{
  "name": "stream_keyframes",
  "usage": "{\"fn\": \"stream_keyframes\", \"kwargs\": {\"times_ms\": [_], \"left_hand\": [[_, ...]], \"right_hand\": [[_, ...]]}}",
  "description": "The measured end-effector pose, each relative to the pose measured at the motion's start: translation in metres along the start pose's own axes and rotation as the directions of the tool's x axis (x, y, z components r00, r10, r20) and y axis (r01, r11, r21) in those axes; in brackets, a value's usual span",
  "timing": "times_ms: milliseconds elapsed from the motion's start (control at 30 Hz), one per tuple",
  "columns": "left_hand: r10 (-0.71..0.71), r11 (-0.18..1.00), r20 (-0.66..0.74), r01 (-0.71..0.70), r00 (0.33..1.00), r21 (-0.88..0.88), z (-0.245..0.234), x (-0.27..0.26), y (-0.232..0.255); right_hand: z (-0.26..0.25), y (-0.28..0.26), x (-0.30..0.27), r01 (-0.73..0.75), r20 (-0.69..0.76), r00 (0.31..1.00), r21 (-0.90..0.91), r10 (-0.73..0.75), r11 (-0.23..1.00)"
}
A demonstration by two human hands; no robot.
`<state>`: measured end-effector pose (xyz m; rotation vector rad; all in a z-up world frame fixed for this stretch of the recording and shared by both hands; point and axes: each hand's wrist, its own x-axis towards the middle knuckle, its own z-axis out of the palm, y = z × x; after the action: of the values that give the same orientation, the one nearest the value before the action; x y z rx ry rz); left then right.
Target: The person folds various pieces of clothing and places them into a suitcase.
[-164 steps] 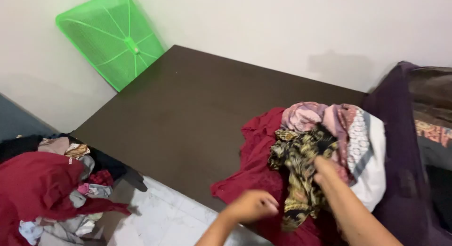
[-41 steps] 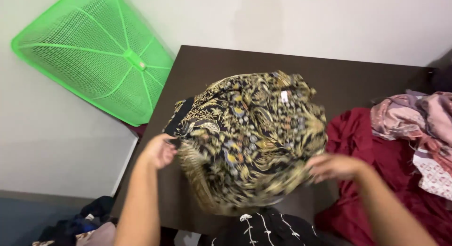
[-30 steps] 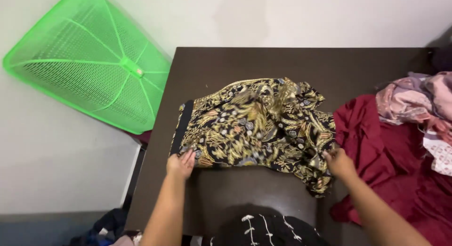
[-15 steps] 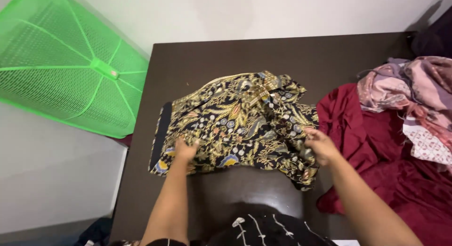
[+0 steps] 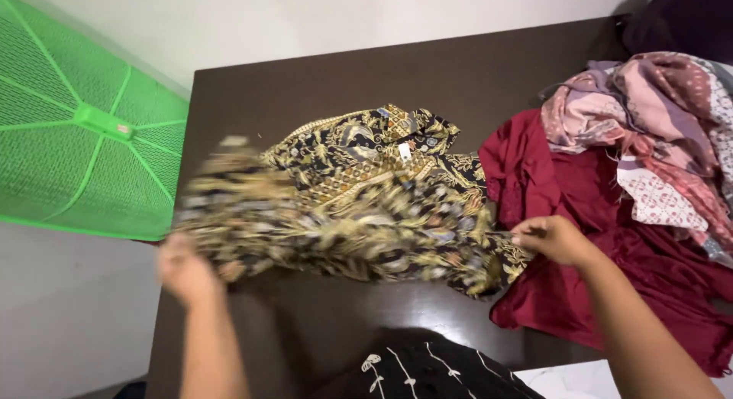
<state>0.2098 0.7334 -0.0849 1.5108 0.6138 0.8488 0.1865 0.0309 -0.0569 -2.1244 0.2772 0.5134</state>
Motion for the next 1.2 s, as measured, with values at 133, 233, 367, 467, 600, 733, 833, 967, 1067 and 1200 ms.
{"fn": "stream_keyframes", "kwargs": {"times_ms": [133, 233, 367, 467, 600, 733, 833, 967, 1067, 1200], "left_hand": [[0.033, 0.970, -0.168, -0.072, 0.985, -0.232, -0.050, 0.003, 0.010], [-0.021, 0.913, -0.037, 0.034, 0.999, 0.407, -0.096, 0.008, -0.060], [-0.448, 0.572, -0.029, 0.310, 0.894, 0.759, -0.106, -0.031, -0.070], [-0.524, 0.604, -0.051, 0.413, 0.850, 0.682, -0.105, -0.059, -0.065], [-0.420, 0.669, -0.080, 0.368, 0.904, 0.645, -0.092, -0.067, -0.053], [-0.427, 0.662, -0.094, 0.382, 0.899, 0.645, -0.097, -0.065, -0.058], [-0.414, 0.667, -0.084, 0.365, 0.906, 0.649, -0.094, -0.065, -0.058], [-0.396, 0.680, -0.122, 0.380, 0.910, 0.627, -0.094, -0.057, -0.064], [-0.379, 0.830, -0.055, 0.365, 0.924, 0.422, -0.101, -0.043, -0.062], [-0.170, 0.984, 0.197, 0.155, 0.966, 0.086, -0.112, -0.019, -0.023]], "right_hand": [[0.045, -0.044, -0.024, 0.419, 0.032, 0.908, -0.066, -0.418, 0.906], [0.095, -0.056, -0.033, 0.638, 0.253, 0.768, -0.224, -0.589, 0.737], [0.137, -0.028, -0.034, 0.742, 0.394, 0.670, -0.347, -0.629, 0.574], [0.151, -0.011, -0.044, 0.746, 0.410, 0.662, -0.437, -0.628, 0.502], [0.155, -0.007, -0.047, 0.731, 0.313, 0.621, -0.564, -0.719, 0.385], [0.156, -0.018, -0.045, 0.656, 0.280, 0.675, -0.652, -0.683, 0.380], [0.149, -0.028, -0.036, 0.574, 0.219, 0.718, -0.723, -0.661, 0.384], [0.123, -0.020, -0.006, 0.436, 0.054, 0.749, -0.791, -0.661, 0.429], [0.080, -0.043, 0.002, 0.341, -0.130, 0.687, -0.811, -0.715, 0.475], [0.020, -0.062, 0.012, 0.576, -0.280, 0.585, -0.518, -0.761, 0.633]]}}
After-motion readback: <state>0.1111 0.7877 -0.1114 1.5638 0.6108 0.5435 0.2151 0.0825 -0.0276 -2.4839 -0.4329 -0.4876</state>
